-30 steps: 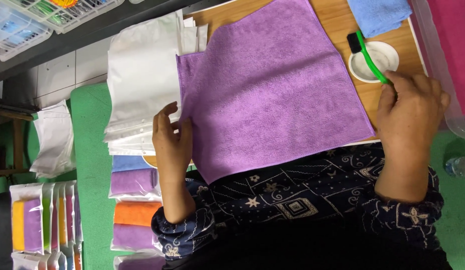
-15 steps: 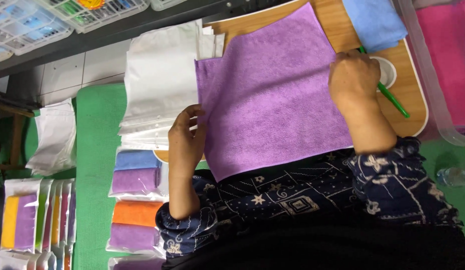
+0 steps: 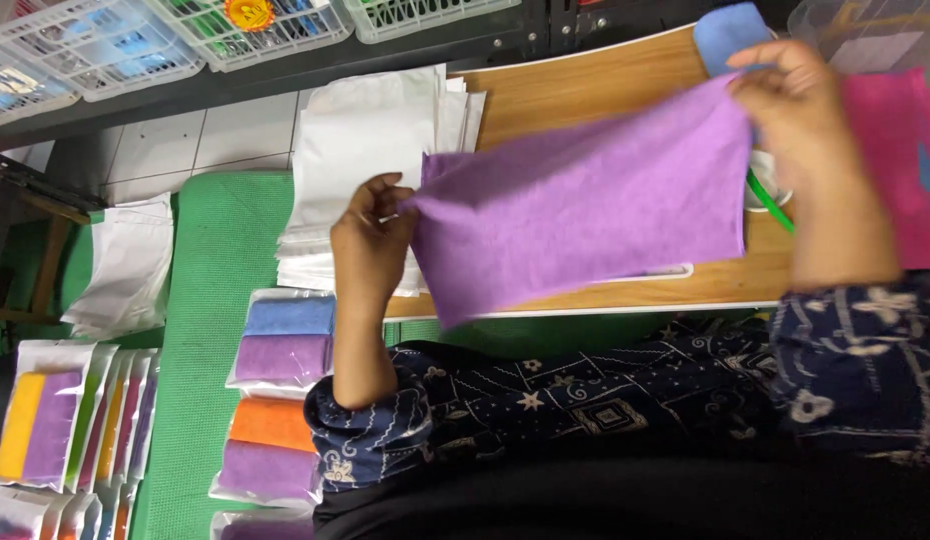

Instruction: Brushing, folding, and packaging microfiber towels into plastic sleeves.

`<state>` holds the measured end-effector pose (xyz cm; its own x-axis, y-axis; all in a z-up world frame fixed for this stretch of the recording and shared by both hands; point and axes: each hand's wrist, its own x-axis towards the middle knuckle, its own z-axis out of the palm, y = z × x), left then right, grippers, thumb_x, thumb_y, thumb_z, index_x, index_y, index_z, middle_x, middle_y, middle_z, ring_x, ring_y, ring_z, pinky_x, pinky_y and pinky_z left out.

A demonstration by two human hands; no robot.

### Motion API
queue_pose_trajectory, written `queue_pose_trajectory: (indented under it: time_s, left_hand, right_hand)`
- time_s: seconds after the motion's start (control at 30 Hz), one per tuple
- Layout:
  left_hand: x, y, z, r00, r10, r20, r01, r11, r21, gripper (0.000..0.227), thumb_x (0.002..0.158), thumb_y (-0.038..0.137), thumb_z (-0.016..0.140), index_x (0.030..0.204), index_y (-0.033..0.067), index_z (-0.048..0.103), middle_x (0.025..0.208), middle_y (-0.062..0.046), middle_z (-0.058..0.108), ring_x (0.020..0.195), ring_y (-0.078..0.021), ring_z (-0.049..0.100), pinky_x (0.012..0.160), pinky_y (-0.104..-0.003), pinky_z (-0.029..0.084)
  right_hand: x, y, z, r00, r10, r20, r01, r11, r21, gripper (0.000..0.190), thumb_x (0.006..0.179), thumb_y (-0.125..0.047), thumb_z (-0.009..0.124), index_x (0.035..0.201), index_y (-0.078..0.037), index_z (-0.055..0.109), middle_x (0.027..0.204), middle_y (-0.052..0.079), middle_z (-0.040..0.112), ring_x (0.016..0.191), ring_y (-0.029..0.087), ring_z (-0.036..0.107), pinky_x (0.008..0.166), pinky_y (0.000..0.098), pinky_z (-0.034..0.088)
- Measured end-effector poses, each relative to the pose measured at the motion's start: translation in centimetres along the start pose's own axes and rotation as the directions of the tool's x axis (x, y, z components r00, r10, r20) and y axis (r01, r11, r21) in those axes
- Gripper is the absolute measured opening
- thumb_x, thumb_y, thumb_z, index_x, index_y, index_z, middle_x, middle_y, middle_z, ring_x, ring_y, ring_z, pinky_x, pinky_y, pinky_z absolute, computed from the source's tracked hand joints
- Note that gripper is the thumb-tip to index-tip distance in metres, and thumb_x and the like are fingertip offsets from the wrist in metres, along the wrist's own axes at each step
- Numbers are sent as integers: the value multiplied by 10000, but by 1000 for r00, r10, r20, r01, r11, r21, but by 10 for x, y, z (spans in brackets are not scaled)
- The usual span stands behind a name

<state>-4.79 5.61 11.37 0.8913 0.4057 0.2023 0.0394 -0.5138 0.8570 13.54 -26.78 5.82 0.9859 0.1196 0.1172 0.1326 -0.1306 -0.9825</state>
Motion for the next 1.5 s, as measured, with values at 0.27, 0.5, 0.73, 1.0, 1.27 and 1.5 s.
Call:
queue_pose_trajectory:
  time_s: [0.27, 0.5, 0.73, 1.0, 1.27, 1.5]
  left_hand:
    - [-2, 35, -22, 974, 203, -104, -191, 975, 113, 240, 747, 63, 538, 986, 40, 540, 809, -13, 593, 719, -103, 555, 685, -219, 476]
    - [-13, 47, -24, 926, 377, -30, -373, 923, 95, 179, 826, 29, 479, 997, 34, 532, 899, -78, 480, 744, -141, 507, 674, -232, 464]
    - [-9, 53, -12, 847, 526, -70, -507, 841, 189, 186, 834, -48, 394, 974, -12, 511, 899, -122, 442, 813, -207, 488, 746, -283, 404]
    - [-78, 30, -2, 758, 423, 496, -571, 798, 191, 304, 732, -56, 456, 1018, 23, 521, 1005, -147, 524, 909, -291, 511, 792, -364, 445]
    - [-68, -24, 37, 808, 426, 407, -579, 706, 408, 189, 736, 10, 542, 924, -10, 541, 946, -142, 540, 838, -285, 540, 703, -380, 477]
    - [-38, -39, 59, 866, 494, 83, -351, 481, 803, 263, 726, 156, 613, 949, 81, 497, 1008, -128, 518, 701, -259, 531, 469, -362, 467]
  right_hand:
    - [-12, -40, -51, 963, -244, 115, 250, 967, -46, 349, 817, -20, 612, 1143, -109, 527, 993, -28, 558, 862, -10, 533, 813, 86, 467]
    - [0, -3, -96, 943, -274, 190, 319, 904, -284, 38, 1020, -66, 518, 1009, -70, 482, 897, 8, 438, 873, 75, 421, 775, 177, 312]
    - [-1, -37, -38, 942, -272, 197, 307, 935, -177, 126, 1023, 149, 418, 1004, 24, 422, 853, 159, 528, 804, 173, 595, 618, 182, 467]
    - [5, 19, -43, 864, -228, 449, 470, 683, -558, 381, 678, 171, 400, 949, -7, 600, 965, 104, 599, 905, 197, 539, 832, 285, 385]
    - [5, 22, 20, 899, -158, 410, 431, 491, -757, 257, 806, -28, 443, 954, -109, 637, 915, 135, 604, 826, 313, 550, 737, 373, 396]
    - [48, 74, 54, 851, -378, 364, 504, 396, -768, 333, 775, -57, 481, 1077, 48, 574, 1010, 212, 572, 933, 348, 504, 835, 378, 364]
